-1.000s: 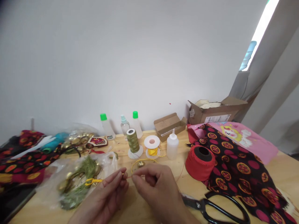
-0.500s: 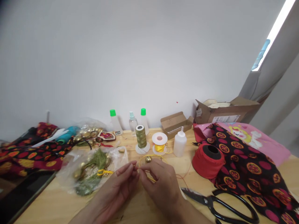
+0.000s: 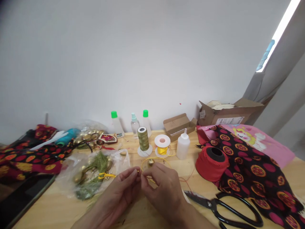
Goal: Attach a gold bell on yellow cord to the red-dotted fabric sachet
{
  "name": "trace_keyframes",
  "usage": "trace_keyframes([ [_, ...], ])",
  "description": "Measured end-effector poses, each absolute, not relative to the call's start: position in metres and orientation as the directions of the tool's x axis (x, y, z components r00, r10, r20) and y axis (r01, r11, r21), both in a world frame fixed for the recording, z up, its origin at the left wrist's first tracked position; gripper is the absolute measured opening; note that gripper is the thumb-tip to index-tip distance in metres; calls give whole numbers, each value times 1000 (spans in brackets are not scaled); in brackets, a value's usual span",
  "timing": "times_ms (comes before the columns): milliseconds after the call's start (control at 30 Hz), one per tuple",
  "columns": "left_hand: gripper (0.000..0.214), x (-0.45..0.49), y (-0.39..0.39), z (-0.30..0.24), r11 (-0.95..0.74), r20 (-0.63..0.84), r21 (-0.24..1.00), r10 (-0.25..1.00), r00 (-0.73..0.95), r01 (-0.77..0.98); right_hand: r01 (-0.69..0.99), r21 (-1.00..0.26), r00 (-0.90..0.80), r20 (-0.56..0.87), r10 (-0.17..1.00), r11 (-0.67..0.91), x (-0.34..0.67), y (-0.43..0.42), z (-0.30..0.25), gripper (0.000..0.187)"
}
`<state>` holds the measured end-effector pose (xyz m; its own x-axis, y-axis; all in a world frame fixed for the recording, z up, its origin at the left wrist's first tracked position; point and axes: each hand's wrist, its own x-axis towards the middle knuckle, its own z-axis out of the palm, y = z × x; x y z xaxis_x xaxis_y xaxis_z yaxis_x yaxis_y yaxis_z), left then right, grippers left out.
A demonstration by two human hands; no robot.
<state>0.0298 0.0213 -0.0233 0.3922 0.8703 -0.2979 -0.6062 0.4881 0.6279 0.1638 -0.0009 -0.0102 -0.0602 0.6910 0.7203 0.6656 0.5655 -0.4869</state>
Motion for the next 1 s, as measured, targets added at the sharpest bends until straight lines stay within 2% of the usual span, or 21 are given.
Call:
trace_keyframes([
  [567, 5, 29, 20, -24, 508, -279, 619, 855, 437, -599, 668, -487, -95, 694, 713, 563, 164, -2, -13, 12],
  [1000, 11, 30, 20, -22, 503, -306, 645, 860, 408, -576, 657, -501, -95, 687, 721, 564, 164, 0, -12, 13],
])
